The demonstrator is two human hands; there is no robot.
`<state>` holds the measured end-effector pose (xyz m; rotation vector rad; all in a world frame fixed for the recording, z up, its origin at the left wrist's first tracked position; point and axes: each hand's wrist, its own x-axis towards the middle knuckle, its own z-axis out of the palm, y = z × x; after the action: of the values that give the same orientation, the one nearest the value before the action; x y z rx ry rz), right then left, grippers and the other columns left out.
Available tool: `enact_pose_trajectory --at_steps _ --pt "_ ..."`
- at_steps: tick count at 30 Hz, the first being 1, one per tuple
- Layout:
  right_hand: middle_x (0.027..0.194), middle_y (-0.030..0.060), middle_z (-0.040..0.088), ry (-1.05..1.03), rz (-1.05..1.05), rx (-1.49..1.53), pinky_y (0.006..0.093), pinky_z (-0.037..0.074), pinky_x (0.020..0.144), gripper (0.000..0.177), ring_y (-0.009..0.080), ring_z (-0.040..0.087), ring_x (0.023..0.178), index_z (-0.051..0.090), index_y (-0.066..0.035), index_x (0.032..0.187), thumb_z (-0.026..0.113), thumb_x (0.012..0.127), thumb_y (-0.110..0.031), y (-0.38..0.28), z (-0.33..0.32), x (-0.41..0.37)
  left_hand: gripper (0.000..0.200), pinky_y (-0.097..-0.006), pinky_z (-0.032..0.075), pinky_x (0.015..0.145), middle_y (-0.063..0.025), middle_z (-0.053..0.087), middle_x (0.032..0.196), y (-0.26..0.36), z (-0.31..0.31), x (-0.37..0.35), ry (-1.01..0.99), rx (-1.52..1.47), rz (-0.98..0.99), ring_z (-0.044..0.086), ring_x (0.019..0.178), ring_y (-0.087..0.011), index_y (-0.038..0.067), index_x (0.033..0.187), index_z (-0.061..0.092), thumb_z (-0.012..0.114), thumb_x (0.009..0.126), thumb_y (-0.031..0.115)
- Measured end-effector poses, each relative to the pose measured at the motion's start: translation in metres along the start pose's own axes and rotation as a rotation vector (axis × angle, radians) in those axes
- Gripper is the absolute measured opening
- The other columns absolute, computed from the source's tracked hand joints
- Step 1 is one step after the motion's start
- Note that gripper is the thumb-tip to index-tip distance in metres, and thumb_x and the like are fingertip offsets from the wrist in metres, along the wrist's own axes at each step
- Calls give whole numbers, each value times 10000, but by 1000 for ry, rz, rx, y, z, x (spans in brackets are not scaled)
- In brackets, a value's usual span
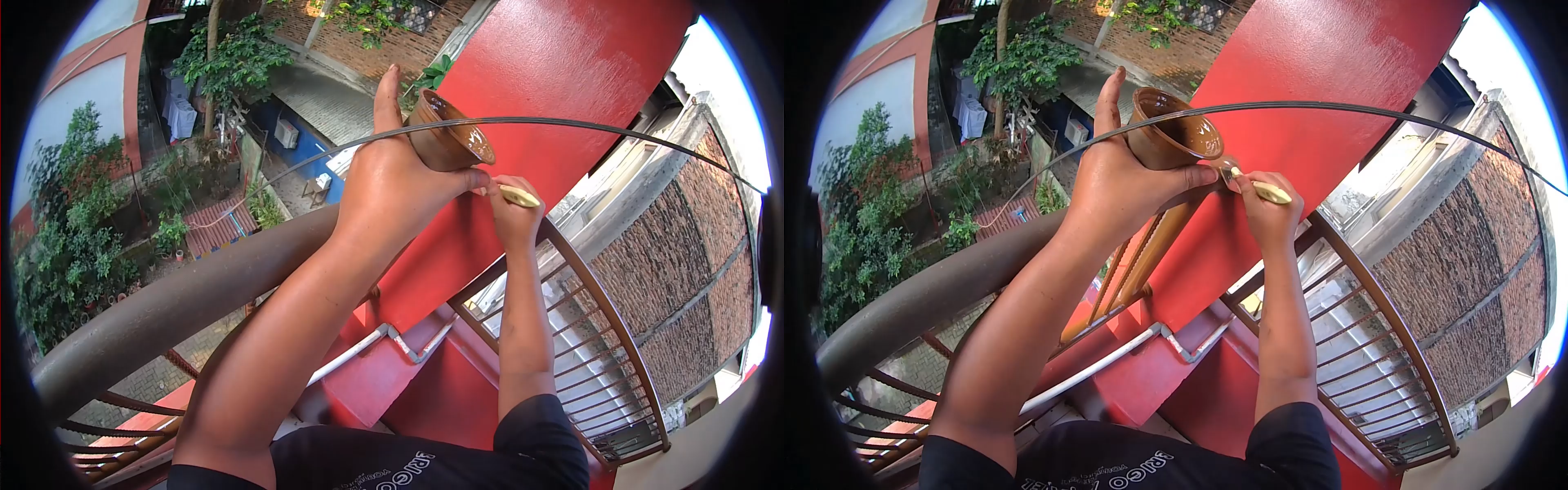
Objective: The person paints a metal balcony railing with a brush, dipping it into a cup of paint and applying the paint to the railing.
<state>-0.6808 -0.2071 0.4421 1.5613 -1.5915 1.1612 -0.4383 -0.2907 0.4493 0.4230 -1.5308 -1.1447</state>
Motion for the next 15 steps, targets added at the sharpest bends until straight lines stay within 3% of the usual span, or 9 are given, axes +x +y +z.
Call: enact_pose_trajectory --at_steps 8,11,12,15 --pt "779 113 686 159 -78 -13 302 514 629 178 205 662 686 724 17 859 805 845 -141 -2 -12 -21 1339 -339 494 1016 -167 647 1235 -8 3 3 2 -25 72 632 1161 -233 44 1549 27 975 618 206" --pt "771 112 681 66 30 42 307 512 630 179 205 657 678 722 17 850 803 846 -142 1 -7 -33 1359 -350 543 904 -224 712 1097 -18 5 6 38 -57 154 710 1031 -325 22 1562 -20 931 637 319" --pt "766 112 682 33 65 -19 310 511 633 172 203 662 682 721 19 834 799 848 -134 1 -12 -40 1366 -343 537 917 -222 705 1115 -19 5 7 29 -82 143 702 1047 -306 24 1561 -10 940 628 330" --pt "766 113 690 161 33 -35 304 511 638 165 202 671 695 719 23 819 798 845 -120 7 -17 -53 1297 -331 517 974 -167 631 1241 -6 5 1 -5 -67 81 632 1136 -233 37 1539 7 948 650 107"
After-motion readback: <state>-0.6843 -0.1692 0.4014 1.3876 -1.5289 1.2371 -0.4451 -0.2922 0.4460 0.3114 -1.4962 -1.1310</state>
